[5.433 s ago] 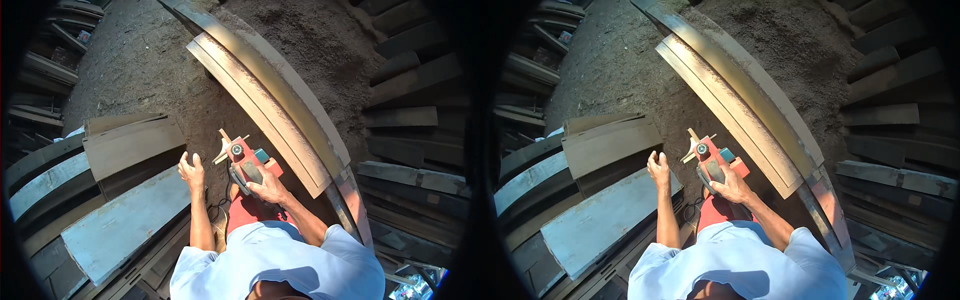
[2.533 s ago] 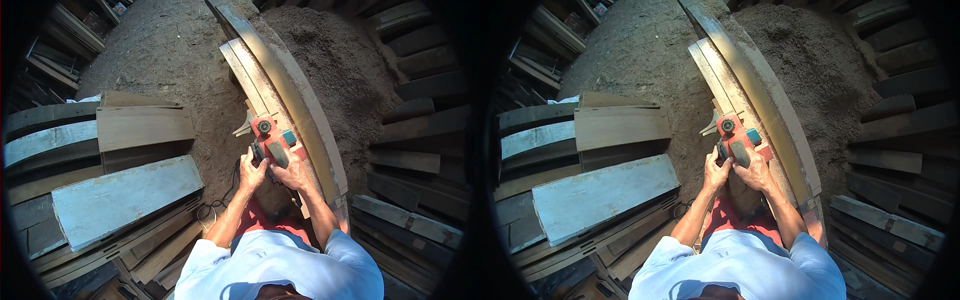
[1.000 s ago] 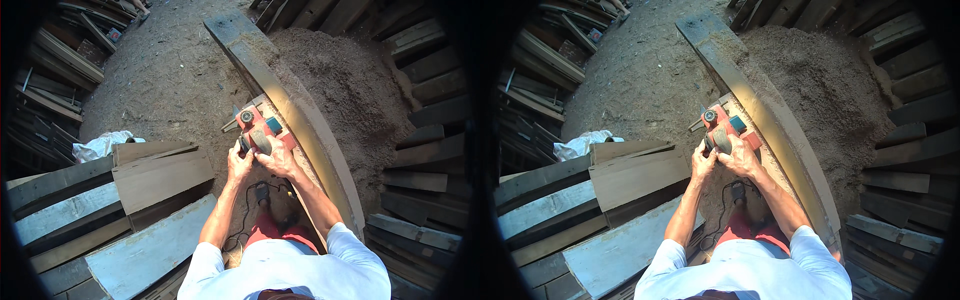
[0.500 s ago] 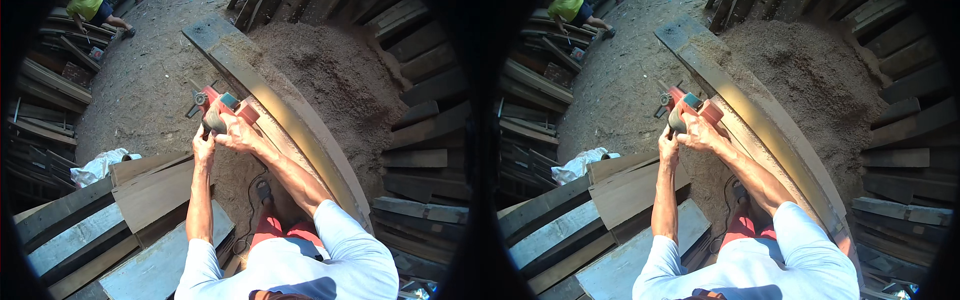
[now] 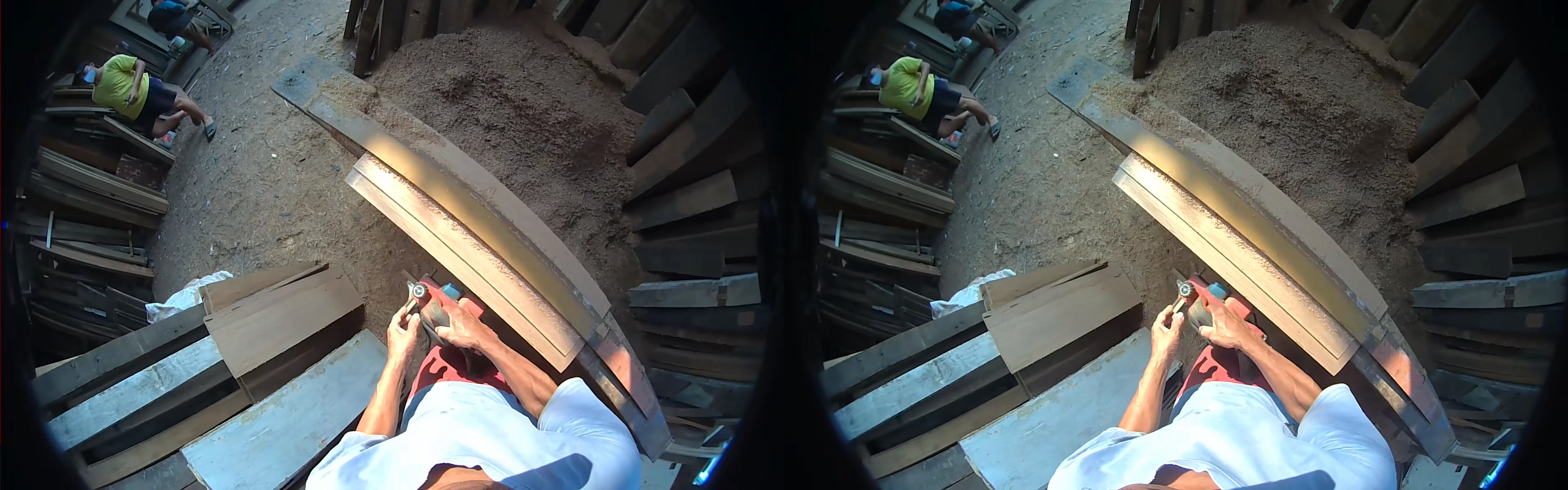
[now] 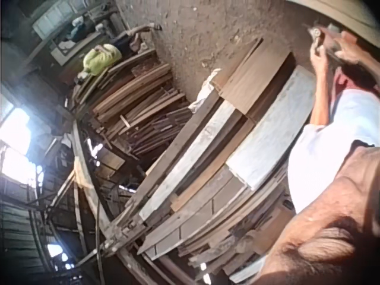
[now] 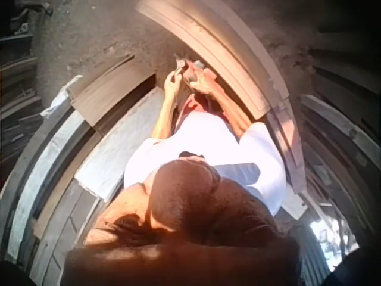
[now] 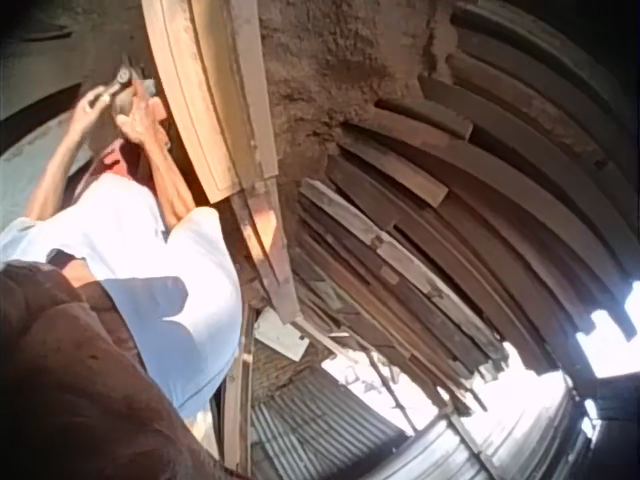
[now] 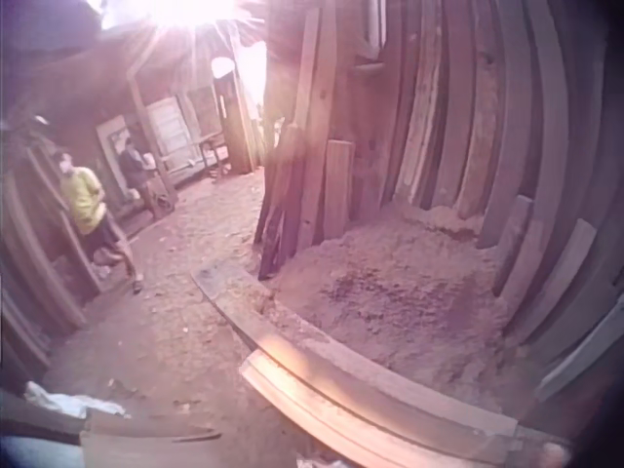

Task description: The person sands a wooden plank using a belt sander, moving the tool back and forth along the surface. They occasionally stop to check the wood by hand and move the plank to reach different sections.

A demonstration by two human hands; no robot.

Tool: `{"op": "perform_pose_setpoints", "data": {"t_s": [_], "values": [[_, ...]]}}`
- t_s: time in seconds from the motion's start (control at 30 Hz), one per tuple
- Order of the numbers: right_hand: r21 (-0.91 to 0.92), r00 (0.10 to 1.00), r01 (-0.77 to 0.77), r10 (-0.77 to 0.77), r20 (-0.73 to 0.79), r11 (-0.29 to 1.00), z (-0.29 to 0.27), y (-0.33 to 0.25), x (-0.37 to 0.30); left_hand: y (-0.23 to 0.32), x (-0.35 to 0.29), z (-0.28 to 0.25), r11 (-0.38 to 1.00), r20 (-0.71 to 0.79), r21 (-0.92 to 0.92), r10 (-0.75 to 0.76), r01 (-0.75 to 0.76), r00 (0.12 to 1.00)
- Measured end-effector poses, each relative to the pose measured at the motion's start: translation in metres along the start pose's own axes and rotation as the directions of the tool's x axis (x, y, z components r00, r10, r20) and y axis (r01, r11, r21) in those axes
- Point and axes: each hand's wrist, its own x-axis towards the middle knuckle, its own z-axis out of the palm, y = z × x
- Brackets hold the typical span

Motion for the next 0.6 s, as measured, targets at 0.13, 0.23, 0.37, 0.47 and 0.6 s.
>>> {"op": "perform_pose_setpoints", "data": {"t_s": [0.13, 0.23, 0.37, 0.47, 0.6], "values": [[-0.206, 0.95, -0.309, 0.313, -0.016, 0.928, -0.016, 0.052, -0.081, 0.023, 0.003, 0.04, 0.994, 0.009, -0.037, 0.107, -0.107, 0.994], [-0.184, 0.897, -0.441, 0.423, -0.129, 0.879, -0.023, 0.085, -0.141, 0.041, 0.03, 0.076, 0.979, 0.015, -0.2, -0.025, 0.028, 1.0], [0.105, 0.744, -0.614, 0.619, -0.252, 0.782, -0.054, 0.123, -0.221, 0.078, 0.068, 0.138, 0.907, 0.192, -0.42, 0.098, -0.009, 0.977], [0.193, 0.64, -0.714, 0.739, -0.21, 0.673, -0.058, 0.177, -0.268, 0.048, 0.141, 0.127, 0.884, -0.015, -0.366, 0.307, -0.291, 0.952], [0.511, 0.382, -0.725, 0.887, -0.259, 0.461, -0.058, 0.244, -0.332, 0.04, 0.149, 0.125, 0.889, -0.095, -0.423, 0.147, -0.173, 0.985]]}}
